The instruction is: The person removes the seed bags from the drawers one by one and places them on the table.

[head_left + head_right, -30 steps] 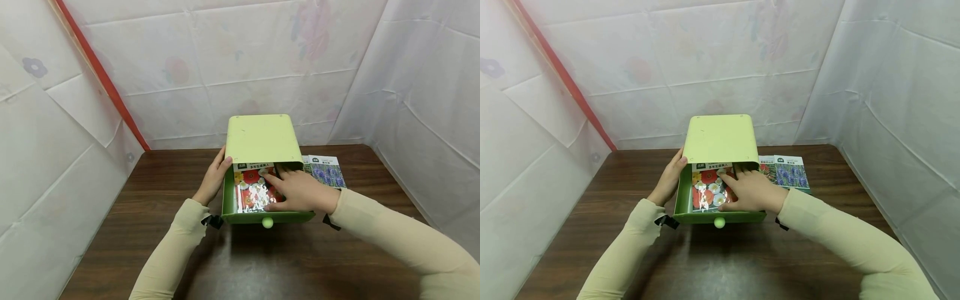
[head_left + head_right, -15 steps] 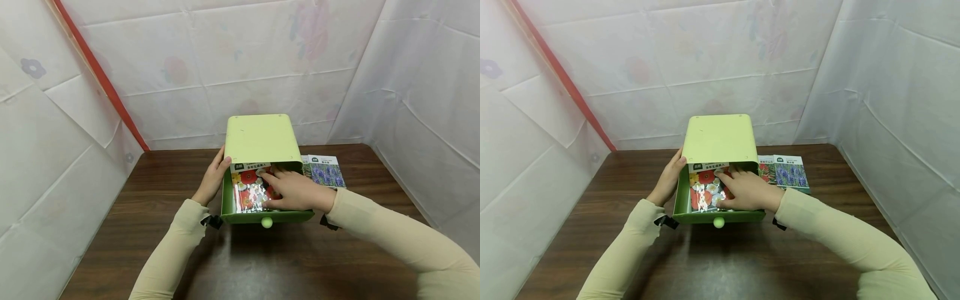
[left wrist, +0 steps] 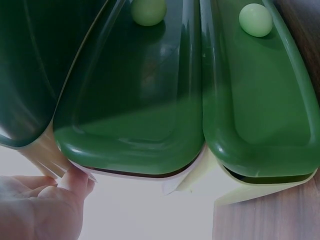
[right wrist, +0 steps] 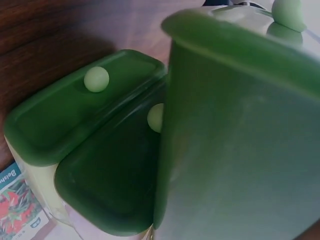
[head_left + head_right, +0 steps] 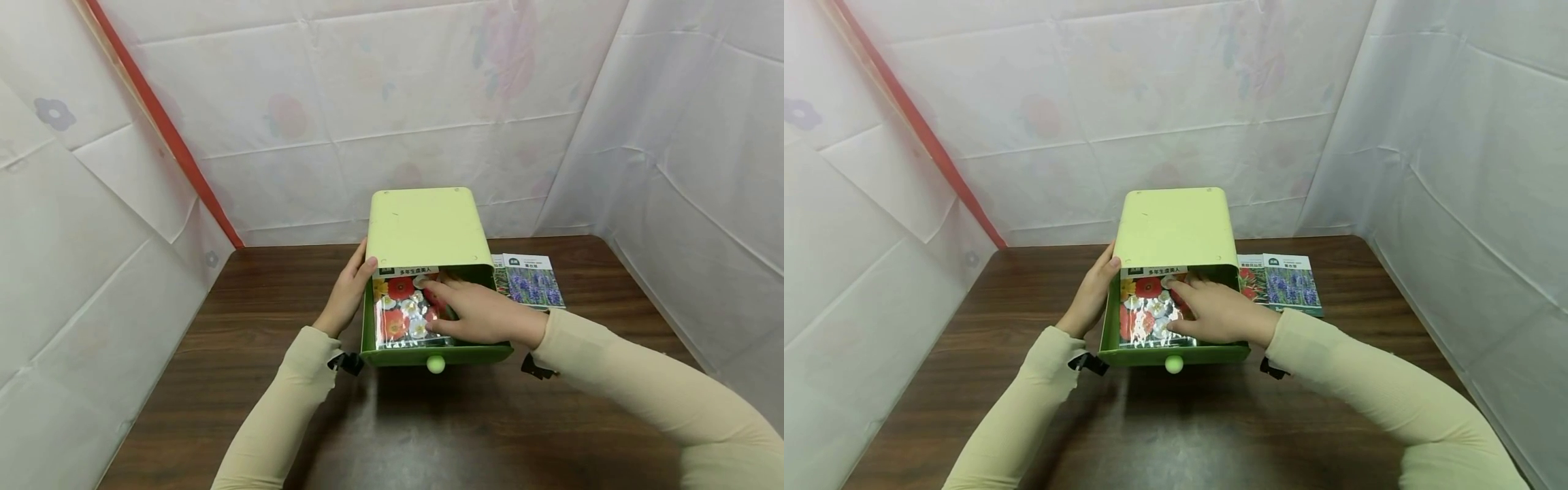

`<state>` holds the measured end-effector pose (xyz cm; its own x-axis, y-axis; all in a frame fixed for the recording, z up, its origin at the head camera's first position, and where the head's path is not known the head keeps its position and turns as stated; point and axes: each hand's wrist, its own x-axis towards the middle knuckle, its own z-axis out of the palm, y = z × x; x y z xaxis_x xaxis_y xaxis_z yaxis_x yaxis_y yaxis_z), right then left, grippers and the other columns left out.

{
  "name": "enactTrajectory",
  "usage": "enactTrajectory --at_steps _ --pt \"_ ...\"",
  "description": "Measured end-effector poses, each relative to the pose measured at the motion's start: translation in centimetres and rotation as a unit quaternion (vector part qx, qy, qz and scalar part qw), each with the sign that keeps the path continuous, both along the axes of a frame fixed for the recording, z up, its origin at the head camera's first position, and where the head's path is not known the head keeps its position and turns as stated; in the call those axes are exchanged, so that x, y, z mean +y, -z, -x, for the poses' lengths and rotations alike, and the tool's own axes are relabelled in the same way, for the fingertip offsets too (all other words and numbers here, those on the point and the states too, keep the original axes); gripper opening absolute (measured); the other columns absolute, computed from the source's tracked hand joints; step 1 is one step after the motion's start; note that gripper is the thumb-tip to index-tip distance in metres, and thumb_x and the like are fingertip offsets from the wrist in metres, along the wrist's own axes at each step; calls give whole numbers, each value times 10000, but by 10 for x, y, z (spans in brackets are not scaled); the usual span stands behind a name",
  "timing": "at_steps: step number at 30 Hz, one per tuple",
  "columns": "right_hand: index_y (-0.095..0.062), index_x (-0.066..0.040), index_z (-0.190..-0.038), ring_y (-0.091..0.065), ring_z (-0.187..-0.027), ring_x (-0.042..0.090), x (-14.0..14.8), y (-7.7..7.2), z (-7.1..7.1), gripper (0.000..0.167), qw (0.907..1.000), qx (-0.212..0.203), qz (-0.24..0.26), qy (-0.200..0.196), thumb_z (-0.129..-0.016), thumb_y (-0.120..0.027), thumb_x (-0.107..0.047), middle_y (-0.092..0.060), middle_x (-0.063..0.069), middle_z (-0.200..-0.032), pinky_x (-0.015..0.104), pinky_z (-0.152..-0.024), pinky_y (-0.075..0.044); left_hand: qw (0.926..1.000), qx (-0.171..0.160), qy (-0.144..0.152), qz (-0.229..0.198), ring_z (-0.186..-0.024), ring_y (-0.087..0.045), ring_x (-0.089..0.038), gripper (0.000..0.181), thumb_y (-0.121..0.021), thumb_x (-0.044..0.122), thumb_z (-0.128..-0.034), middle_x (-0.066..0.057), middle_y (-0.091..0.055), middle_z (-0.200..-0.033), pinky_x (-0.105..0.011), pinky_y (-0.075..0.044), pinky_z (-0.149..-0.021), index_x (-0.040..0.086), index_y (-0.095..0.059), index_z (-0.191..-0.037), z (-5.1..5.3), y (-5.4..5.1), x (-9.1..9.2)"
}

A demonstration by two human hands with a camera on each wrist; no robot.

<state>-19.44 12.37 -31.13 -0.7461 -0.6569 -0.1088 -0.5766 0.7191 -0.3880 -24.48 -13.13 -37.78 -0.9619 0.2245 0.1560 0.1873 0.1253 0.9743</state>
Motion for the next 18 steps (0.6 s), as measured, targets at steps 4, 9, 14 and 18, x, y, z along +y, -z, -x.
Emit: enactTrajectory --at_steps 4,9,14,18 --pt "-270 -153 -1564 -458 -1369 322 1 -2 0 715 9993 -268 237 131 -986 -535 -481 -357 145 -1564 530 -1061 -425 10000 -9 4 -27 -1497 -203 -167 640 -448 509 -1005 78 -176 -1634 -488 -247 -1193 374 -163 -1562 0 0 0" --pt "-264 -139 -1564 -490 -1345 281 4 -3 0 722 9960 -589 587 323 -984 -555 -454 -365 90 -1568 517 -1062 -428 10000 14 4 -14 -1501 -197 -180 639 -442 499 -1011 64 -174 -1637 -494 -242 -1194 357 -161 -1567 0 -1 1" --pt "-281 -136 -1558 -400 -1413 321 6 -7 0 659 9834 -1127 1251 673 -1004 -552 -368 -350 96 -1576 543 -1104 -377 10000 10 47 -22 -1505 -179 -163 623 -433 479 -1020 77 -162 -1637 -489 -228 -1203 366 -152 -1565 0 0 0" --pt "-321 -97 -1538 -386 -1418 346 7 -7 1 591 9634 -1599 1942 927 -1020 -535 -284 -363 130 -1563 529 -1116 -371 9999 38 113 -75 -1500 -201 -194 619 -424 462 -1025 54 -161 -1639 -511 -242 -1192 354 -146 -1568 1 1 0"
